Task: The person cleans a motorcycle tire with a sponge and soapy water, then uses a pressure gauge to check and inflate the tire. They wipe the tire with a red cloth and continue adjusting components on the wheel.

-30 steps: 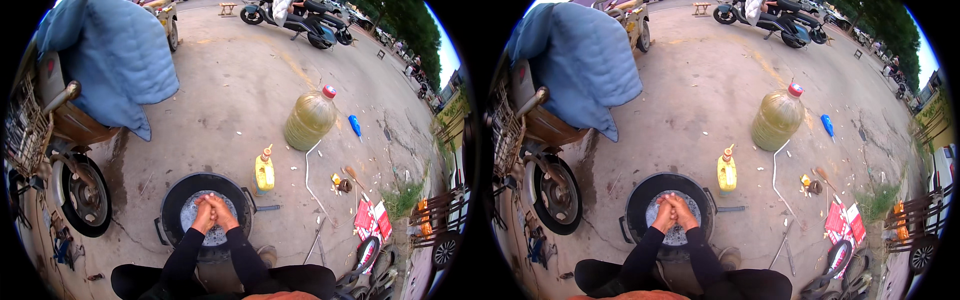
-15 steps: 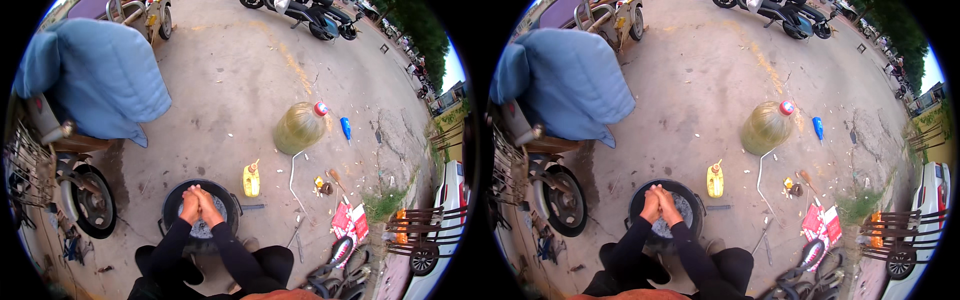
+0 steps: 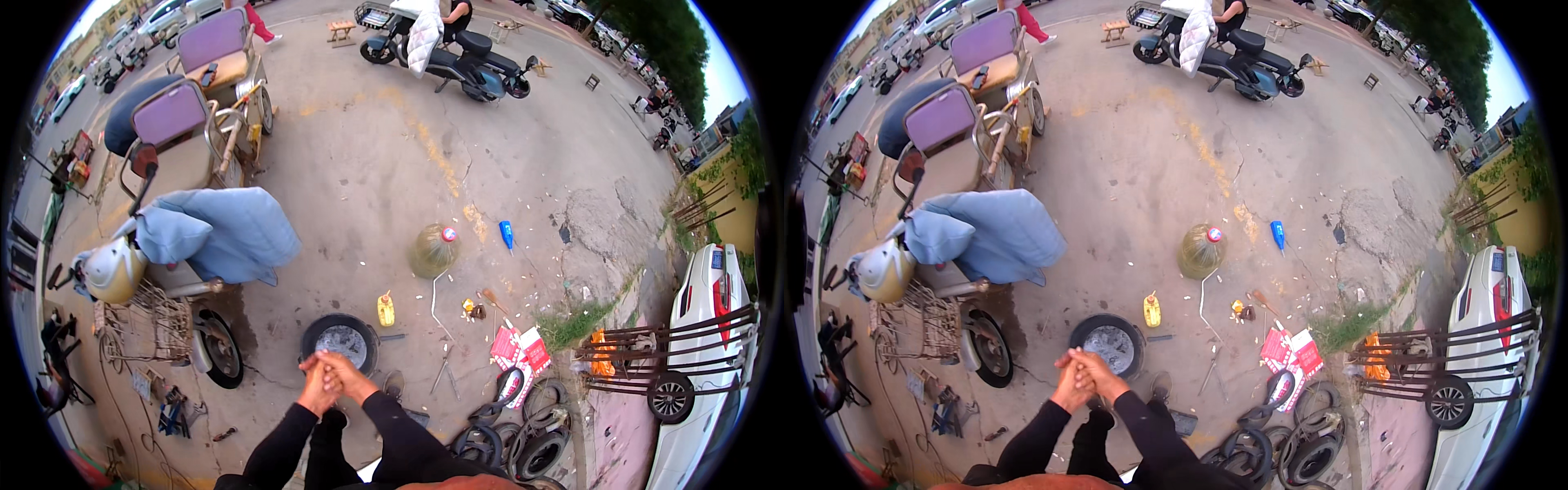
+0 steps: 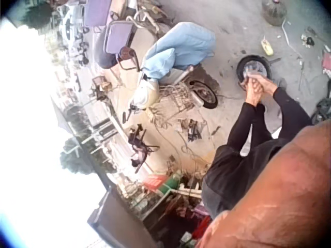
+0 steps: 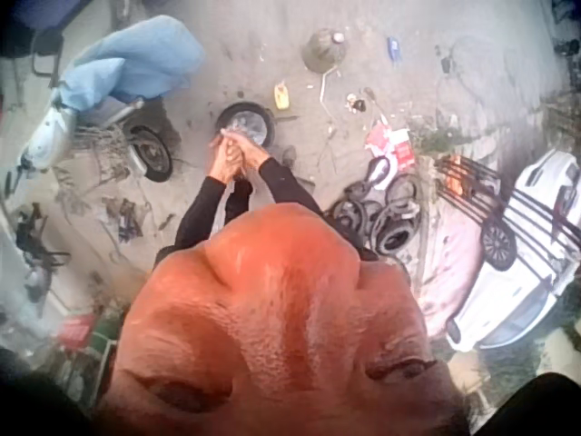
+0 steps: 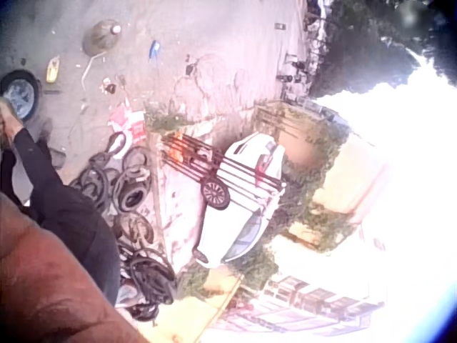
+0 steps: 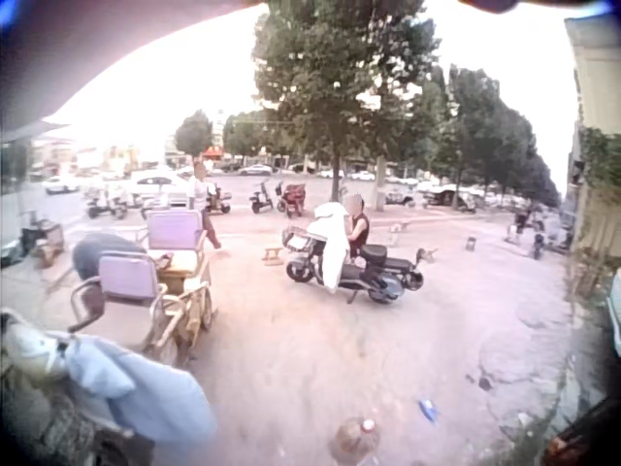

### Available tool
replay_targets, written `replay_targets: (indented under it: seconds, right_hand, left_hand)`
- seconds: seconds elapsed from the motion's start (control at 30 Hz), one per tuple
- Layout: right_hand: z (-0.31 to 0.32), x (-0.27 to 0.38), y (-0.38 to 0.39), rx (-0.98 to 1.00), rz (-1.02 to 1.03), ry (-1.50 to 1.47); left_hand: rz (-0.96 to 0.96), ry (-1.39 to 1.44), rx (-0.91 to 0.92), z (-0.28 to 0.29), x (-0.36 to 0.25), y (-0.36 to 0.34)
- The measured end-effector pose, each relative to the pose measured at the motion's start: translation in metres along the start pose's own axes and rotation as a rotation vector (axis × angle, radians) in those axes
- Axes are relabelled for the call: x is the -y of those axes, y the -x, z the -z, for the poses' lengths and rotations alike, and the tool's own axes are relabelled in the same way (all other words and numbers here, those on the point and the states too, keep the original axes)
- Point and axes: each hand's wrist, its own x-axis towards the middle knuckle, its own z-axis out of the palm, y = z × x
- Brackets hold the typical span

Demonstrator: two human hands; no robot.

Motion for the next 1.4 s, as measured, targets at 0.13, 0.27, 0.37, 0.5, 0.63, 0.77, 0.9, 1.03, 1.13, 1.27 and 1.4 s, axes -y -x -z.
replay_targets:
  seconds: [0.13, 0.27, 0.37, 0.5, 0.63, 0.77, 0.9, 1.03, 1.13, 1.27, 1.4]
  right_hand:
    - [-0.036, 0.009, 0.036, 0.115, 0.160, -0.037]
    - [-0.088, -0.017, 0.032, -0.402, 0.423, -0.215]
    - [-0.146, 0.001, 0.051, -0.344, 0.496, -0.084]
    - [-0.102, -0.019, 0.014, -0.066, 0.632, -0.440]
    - [-0.151, 0.026, 0.075, -0.028, 0.530, -0.395]
    - [-0.159, 0.003, 0.082, -0.342, 0.530, 0.242]
    - [-0.196, -0.006, 0.136, -0.205, 0.401, 0.517]
    - [-0.174, 0.004, 0.160, -0.067, 0.134, 0.074]
    - [-0.175, 0.031, 0.171, -0.028, 0.085, 0.119]
    - [-0.180, 0.045, 0.164, 0.127, -0.003, 0.409]
    - [-0.200, 0.016, 0.154, 0.165, -0.190, 0.647]
  left_hand:
    - [0.095, 0.035, 0.107, -0.045, -0.039, 0.074]
    - [-0.883, -1.294, -0.076, -0.042, -0.069, 0.068]
    - [-0.768, -1.289, -0.460, -0.038, -0.092, 0.070]
    - [-0.274, -0.105, 0.098, -0.049, -0.094, 0.091]
    - [-0.131, 0.085, 0.274, -0.073, -0.109, 0.136]
    - [-0.265, 0.051, -0.040, -0.089, -0.117, 0.154]
    - [-0.357, -0.203, -0.459, -0.080, -0.114, 0.133]
    - [-1.249, -0.792, -0.842, -0.088, -0.090, 0.163]
    - [-1.073, -0.761, -0.711, -0.123, -0.082, 0.181]
    - [-0.406, 0.483, -0.003, -0.139, -0.061, 0.203]
    - [-0.884, 0.250, -0.660, -0.094, -0.018, 0.201]
